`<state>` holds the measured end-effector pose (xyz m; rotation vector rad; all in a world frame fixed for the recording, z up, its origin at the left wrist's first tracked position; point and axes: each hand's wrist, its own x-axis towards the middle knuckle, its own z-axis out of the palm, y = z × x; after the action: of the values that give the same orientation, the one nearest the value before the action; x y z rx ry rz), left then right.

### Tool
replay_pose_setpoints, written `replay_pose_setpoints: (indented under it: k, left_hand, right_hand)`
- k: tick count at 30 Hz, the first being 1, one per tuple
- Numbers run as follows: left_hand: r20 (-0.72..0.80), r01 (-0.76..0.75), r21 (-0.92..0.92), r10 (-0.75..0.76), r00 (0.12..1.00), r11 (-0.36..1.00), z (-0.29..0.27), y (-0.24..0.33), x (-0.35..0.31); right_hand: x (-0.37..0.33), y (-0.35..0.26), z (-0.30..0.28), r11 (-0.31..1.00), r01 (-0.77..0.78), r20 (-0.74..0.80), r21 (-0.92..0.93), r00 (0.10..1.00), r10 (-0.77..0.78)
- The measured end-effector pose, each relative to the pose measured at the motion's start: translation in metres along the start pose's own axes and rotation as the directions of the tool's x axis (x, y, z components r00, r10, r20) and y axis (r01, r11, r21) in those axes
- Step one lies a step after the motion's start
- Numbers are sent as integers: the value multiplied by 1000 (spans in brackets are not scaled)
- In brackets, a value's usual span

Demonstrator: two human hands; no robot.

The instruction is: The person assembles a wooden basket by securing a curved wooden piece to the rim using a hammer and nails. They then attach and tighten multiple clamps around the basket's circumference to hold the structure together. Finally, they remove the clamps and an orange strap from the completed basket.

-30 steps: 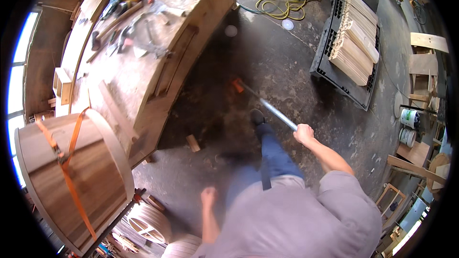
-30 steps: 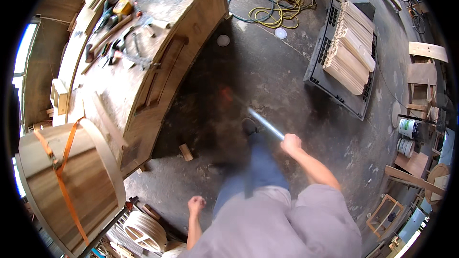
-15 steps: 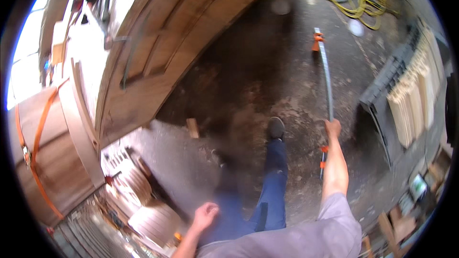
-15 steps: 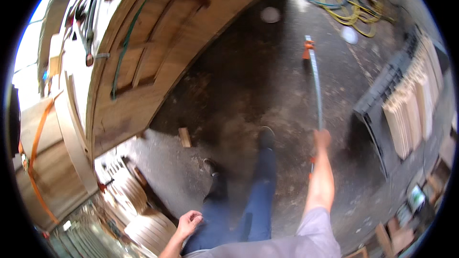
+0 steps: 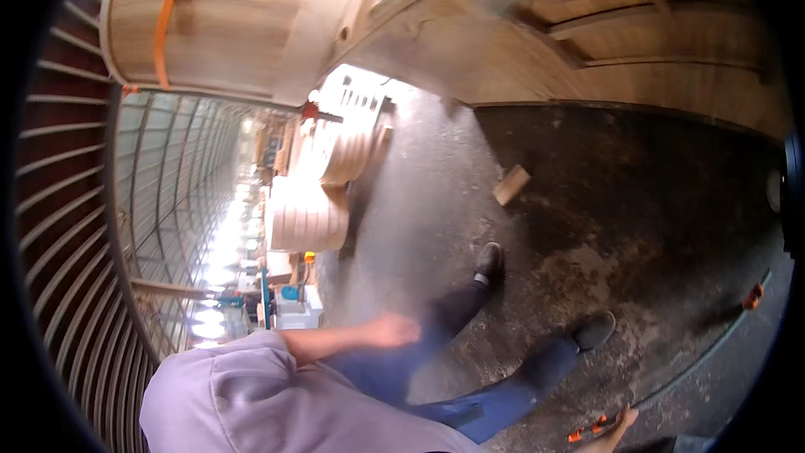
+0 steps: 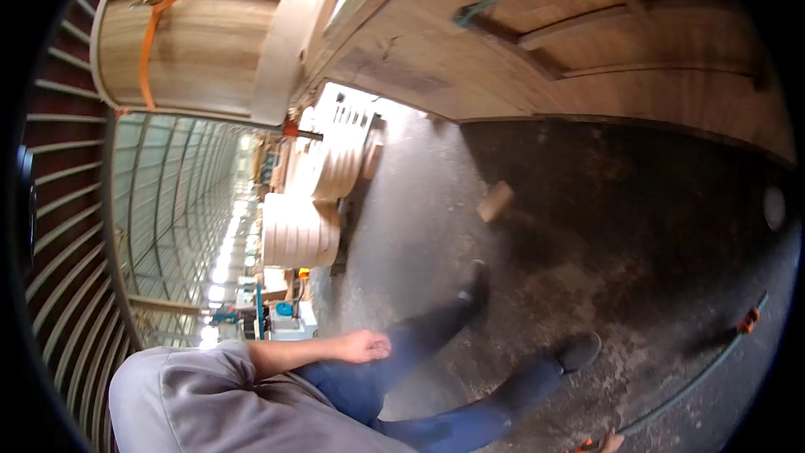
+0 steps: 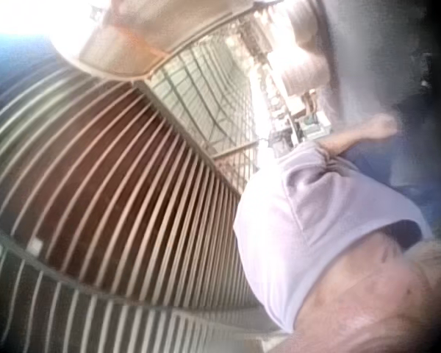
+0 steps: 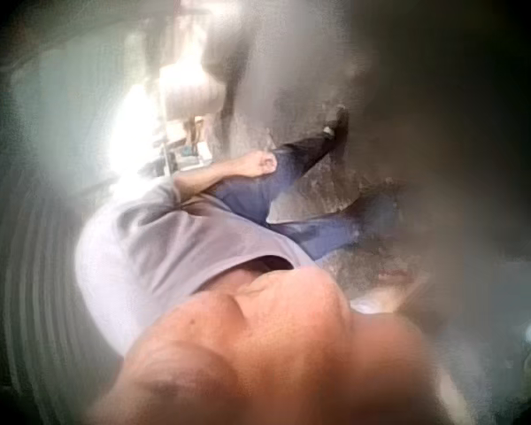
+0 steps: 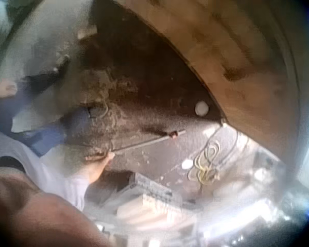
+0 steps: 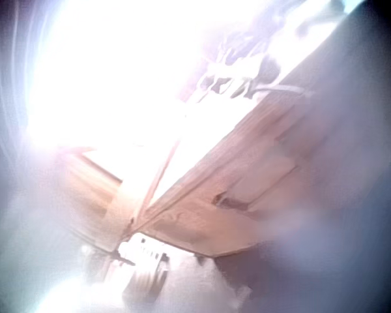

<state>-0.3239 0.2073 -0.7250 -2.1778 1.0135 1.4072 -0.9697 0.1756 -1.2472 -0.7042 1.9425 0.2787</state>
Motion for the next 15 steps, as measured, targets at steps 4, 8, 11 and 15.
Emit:
replay_pose_setpoints:
  k: [4, 8, 11, 15]
  left_hand:
    - [-27, 14, -134, -17, 999, 991, 9, 9, -17]
    - [-26, 23, -157, -28, 999, 987, -2, -5, -34]
    - [-22, 66, -191, -71, 997, 979, -11, -14, -45]
    - [-199, -93, -228, 47, 979, 969, -37, -55, -57]
  right_hand:
    - [11, -15, -29, 995, -12, 9, 97, 1000, 11]
    - [-25, -73, -46, 940, 1, 80, 341, 996, -30]
    - [-81, -119, -47, 930, 319, 19, 185, 945, -328]
    - [-157, -172, -55, 533, 183, 71, 826, 905, -420]
